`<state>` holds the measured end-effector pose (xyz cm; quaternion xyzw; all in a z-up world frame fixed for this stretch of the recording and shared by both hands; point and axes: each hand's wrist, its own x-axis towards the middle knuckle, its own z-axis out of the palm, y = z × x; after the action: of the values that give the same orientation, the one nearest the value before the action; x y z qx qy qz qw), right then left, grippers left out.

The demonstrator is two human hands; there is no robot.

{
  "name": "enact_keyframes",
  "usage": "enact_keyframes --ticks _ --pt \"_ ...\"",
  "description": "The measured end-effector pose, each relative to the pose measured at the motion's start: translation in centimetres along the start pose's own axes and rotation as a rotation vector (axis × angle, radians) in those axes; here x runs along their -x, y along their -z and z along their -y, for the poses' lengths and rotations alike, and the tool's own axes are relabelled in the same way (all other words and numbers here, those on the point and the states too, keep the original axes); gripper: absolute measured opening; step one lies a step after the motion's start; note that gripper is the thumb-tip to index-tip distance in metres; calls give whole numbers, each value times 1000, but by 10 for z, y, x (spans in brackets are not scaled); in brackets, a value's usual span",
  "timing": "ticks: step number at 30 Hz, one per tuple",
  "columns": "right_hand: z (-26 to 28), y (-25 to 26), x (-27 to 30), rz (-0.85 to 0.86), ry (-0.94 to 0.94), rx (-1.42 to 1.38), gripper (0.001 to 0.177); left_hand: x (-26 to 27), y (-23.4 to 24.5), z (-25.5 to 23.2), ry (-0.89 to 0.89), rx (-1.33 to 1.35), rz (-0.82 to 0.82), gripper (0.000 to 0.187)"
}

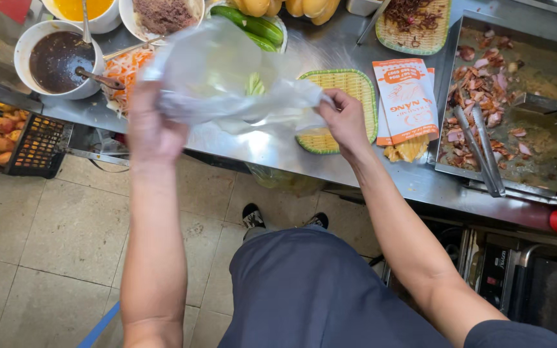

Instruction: The person shaves meat from a vertical rotisserie using a knife and collects it on a tray. They then wipe the stainless steel counter with a cloth, move a woven tray, and place a bread roll into a plastic bag. The person also uses tongs to handle a toasted bread slice and places it into a bag.

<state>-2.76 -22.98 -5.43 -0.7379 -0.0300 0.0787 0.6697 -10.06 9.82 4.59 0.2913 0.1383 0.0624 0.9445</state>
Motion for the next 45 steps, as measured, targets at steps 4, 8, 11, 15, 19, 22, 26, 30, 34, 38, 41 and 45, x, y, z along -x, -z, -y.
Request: enact_keyframes --ticks 4,8,11,15,19,22,26,30,34,38,41,45 --pt "-26 1 -45 -276 40 -94 25 29 -9 -87 -245 -102 -31 32" --pt "-11 -31 -105 -241 132 -240 36 47 -15 -98 -369 -443 -13 23" --pt "19 -75 -116 92 -59 47 84 52 -16 -67 -329 -711 -5 19" --pt "59 -73 -61 221 57 9 107 44 -26 -2 -181 -1039 89 24" --pt "74 -34 16 548 445 22 111 31 -40 59 -43 -1140 288 27" --pt "76 -11 33 545 332 179 76 14 -51 88 -29 -983 401 28" --pt "65 17 37 358 75 26 25 -17 -62 108 -69 -631 507 54" --pt "59 32 33 263 201 -327 17 -40 -68 147 191 -621 916 92" --pt "71 67 22 25 177 -751 21 -42 -50 158 529 -1218 680 87" --pt "77 116 33 -187 226 -744 32 -52 -31 142 323 -1740 555 89" --pt "77 148 47 -170 260 -779 44 -54 -15 125 72 -1908 416 78" --pt "83 169 54 -399 211 -706 36 -51 -27 112 -221 -1950 251 45"
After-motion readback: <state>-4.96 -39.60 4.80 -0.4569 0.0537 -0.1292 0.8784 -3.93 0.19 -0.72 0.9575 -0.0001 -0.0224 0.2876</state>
